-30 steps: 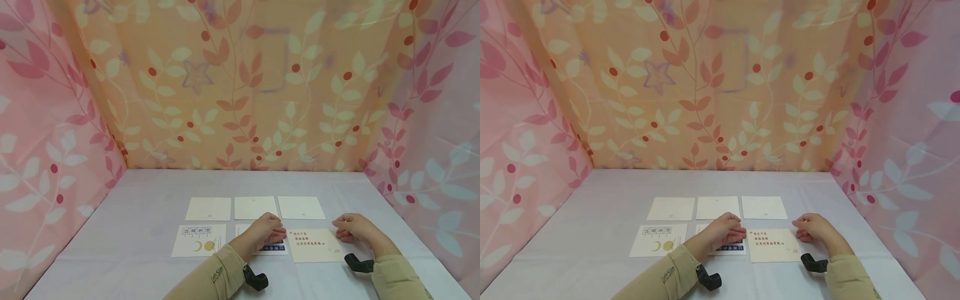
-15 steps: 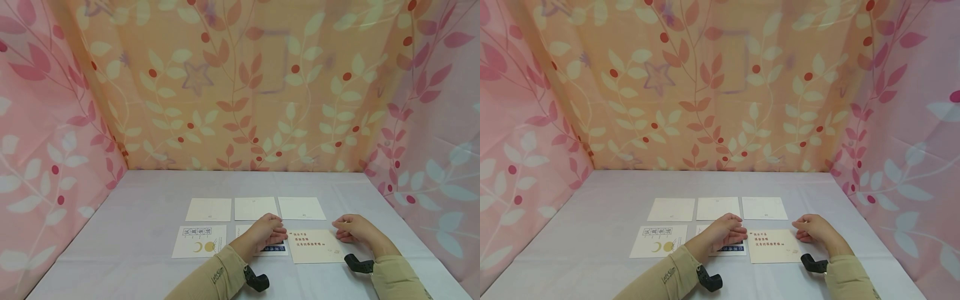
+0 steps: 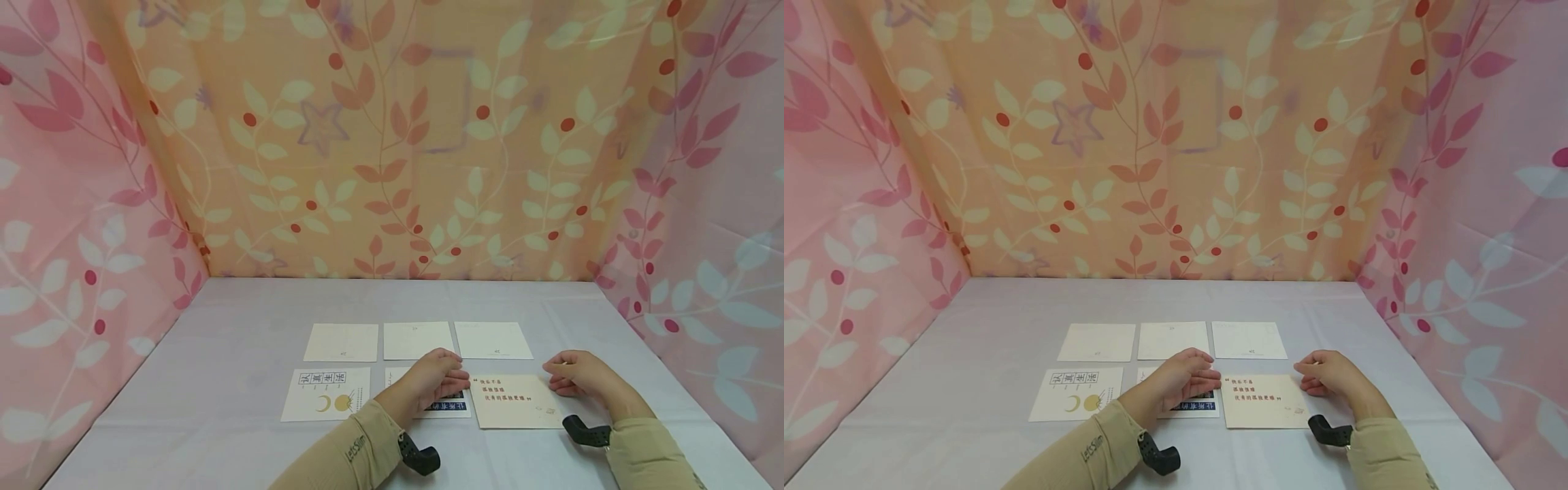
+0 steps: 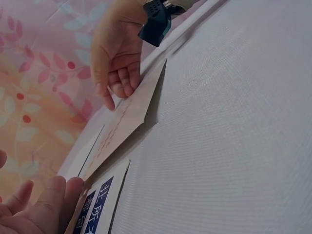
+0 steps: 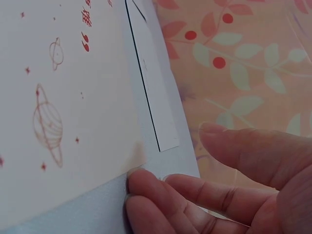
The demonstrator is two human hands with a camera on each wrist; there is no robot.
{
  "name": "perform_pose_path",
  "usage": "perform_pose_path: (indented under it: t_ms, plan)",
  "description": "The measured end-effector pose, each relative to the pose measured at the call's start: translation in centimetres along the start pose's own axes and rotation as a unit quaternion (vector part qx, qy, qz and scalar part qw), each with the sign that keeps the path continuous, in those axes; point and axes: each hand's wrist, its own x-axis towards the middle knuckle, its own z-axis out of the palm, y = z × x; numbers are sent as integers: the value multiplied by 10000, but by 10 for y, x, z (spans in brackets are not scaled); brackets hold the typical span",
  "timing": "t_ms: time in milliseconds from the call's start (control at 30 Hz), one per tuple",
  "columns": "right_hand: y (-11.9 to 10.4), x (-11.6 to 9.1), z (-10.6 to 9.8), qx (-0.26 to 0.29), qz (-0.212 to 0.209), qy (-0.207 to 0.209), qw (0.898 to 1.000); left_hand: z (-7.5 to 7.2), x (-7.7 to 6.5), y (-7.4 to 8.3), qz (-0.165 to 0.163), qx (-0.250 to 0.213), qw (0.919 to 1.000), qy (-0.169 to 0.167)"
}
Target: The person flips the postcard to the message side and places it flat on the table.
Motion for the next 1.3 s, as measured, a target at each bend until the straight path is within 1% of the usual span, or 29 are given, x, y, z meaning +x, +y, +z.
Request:
perform_pose_path:
  t_ms: [233,567,767,1000,1200,1300]
  plan:
    - [0,-1,0,-8,18,20,10000,3,0,-2,74,-16,10000,-56]
    - [1,0,0,137,-64,-6,9999,1,1,-2,25,235,9997,115]
    - [2,0,0,183,-70,-16,9998,1,0,0,0,285,9996,43]
    - [1,-1,0,200,-129,-51,9997,1,0,-1,-7,122,9999,60]
    - [1,-2,0,180,-142,-55,9997,0,2,-2,43,-76,10000,-20]
    - [1,-2,0,151,-115,-33,9998,0,2,-2,56,-53,10000,27]
